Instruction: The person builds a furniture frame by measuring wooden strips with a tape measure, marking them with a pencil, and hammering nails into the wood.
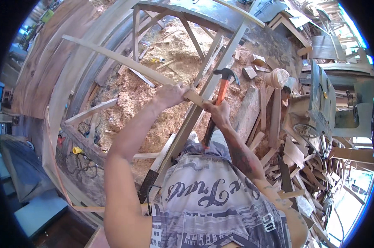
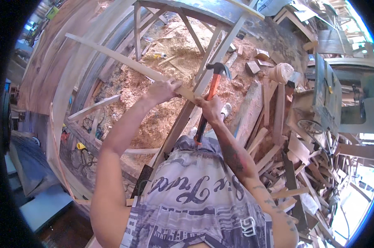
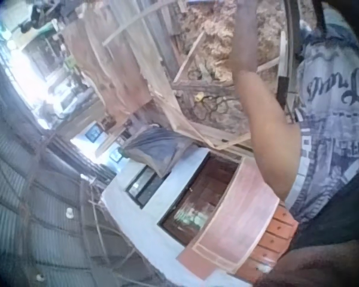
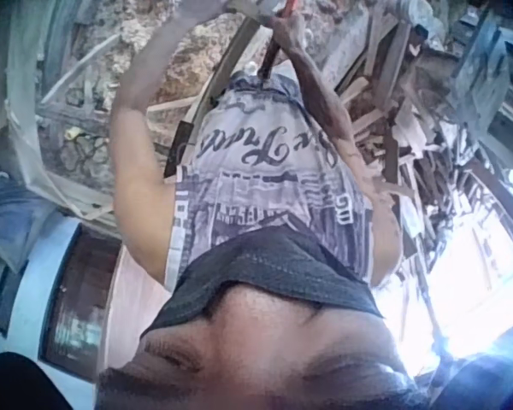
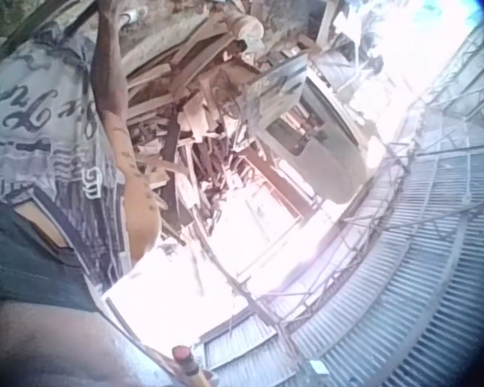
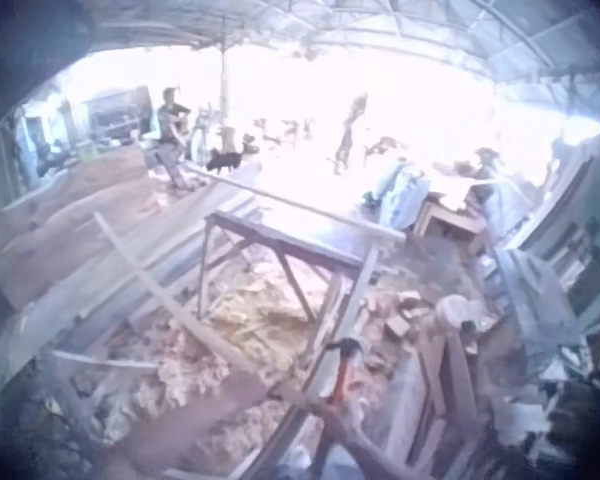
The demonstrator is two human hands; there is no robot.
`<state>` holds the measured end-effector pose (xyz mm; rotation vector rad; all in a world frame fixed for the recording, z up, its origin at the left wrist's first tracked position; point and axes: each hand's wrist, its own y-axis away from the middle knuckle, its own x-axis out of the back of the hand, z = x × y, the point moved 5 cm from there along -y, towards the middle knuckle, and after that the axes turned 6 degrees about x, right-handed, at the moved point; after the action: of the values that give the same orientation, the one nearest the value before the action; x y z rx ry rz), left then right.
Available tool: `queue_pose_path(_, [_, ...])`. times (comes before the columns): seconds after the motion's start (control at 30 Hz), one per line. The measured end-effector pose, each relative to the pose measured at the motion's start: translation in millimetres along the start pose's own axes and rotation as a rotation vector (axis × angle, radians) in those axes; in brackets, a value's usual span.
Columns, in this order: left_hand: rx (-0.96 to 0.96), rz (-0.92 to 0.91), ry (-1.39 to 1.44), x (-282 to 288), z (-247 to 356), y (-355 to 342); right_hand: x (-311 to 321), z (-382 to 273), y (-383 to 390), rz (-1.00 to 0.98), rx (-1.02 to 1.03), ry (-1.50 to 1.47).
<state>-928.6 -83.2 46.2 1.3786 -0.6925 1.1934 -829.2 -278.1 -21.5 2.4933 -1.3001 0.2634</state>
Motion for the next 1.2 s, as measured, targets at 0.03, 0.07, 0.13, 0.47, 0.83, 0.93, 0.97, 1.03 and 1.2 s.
queue_pose_path(0.03, [0.023, -0.027, 0.018, 1.5, 2.7, 0.3, 1.8, 3.6, -1.1, 0.008, -0.008, 0.001])
queue_pose_path(0.07, [0.012, -0.032, 0.018, -1.0, 5.4, -1.1, 1.8, 8.0, -1.7, -0.012, -0.031, -0.063])
queue_pose_path(0.13, [-0.002, 0.019, -0.039, 2.3, 3.8, -1.1, 0.1, 2.7, -2.2, -0.011, -0.060, -0.159])
queue_pose_path(0.47, [-0.057, -0.035, -0.129, -1.1, 3.9, -7.5, 8.4, -15.9, 3.5, -0.017, -0.111, 0.070])
queue_pose_path(0.83, [-0.075, 0.001, 0.026, 4.4, 9.2, -6.3, 3.6, 0.3, -3.6, -0.058, -0.069, 0.089])
queue_pose_path(0.93, [-0.238, 0.069, 0.084, 9.1, 39.2, -8.1, 5.6, -8.7, -2.0, -0.065, -0.075, 0.103])
queue_pose_path(0.97, [-0.240, 0.064, 0.083, 2.5, 41.5, -13.8, 3.7, -6.0, -1.4, -0.063, -0.080, 0.100])
queue_pose_path(1.03, [-0.293, -0.023, -0.036, -10.5, 48.1, -27.1, 3.8, -6.5, -3.1, -0.064, -0.068, 0.042])
queue_pose_path(1.2, [-0.266, -0.068, -0.020, -11.3, 46.3, -27.3, 5.2, -8.9, -0.3, -0.043, -0.072, 0.028])
